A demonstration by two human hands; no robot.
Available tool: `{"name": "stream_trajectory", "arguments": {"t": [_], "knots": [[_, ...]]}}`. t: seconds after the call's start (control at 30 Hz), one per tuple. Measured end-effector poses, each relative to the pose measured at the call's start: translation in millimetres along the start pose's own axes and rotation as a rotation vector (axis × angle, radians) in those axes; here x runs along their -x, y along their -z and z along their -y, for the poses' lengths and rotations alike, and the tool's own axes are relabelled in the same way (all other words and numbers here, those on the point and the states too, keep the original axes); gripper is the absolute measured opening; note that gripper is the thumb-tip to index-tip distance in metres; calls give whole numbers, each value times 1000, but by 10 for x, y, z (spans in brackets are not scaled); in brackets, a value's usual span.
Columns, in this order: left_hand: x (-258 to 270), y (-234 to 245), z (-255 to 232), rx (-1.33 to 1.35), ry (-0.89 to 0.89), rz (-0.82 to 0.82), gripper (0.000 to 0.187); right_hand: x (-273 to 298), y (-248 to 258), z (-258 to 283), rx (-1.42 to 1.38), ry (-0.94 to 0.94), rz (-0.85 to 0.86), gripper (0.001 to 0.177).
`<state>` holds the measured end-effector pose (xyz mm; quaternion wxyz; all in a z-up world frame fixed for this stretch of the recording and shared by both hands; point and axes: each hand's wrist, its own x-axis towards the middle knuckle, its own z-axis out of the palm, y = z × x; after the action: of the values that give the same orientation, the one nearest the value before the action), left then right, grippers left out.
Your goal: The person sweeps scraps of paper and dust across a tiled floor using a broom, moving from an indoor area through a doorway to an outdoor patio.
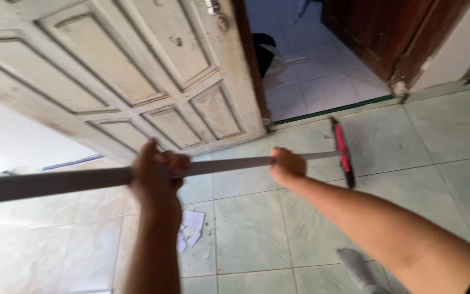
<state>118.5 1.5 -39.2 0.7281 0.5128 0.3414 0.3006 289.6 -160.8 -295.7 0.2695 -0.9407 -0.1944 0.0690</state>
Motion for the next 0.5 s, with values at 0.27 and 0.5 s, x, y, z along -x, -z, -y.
{"name": "stream_trajectory", "arguments": {"t": [0.27, 0.5], "knots": [[-128, -2288, 1632, 41, 228, 401, 27, -925, 1019, -3125, 190, -378, 14, 16], [347, -3299, 2490, -38, 294, 638, 29, -1033, 857, -5103, 216, -463, 80, 23]]}}
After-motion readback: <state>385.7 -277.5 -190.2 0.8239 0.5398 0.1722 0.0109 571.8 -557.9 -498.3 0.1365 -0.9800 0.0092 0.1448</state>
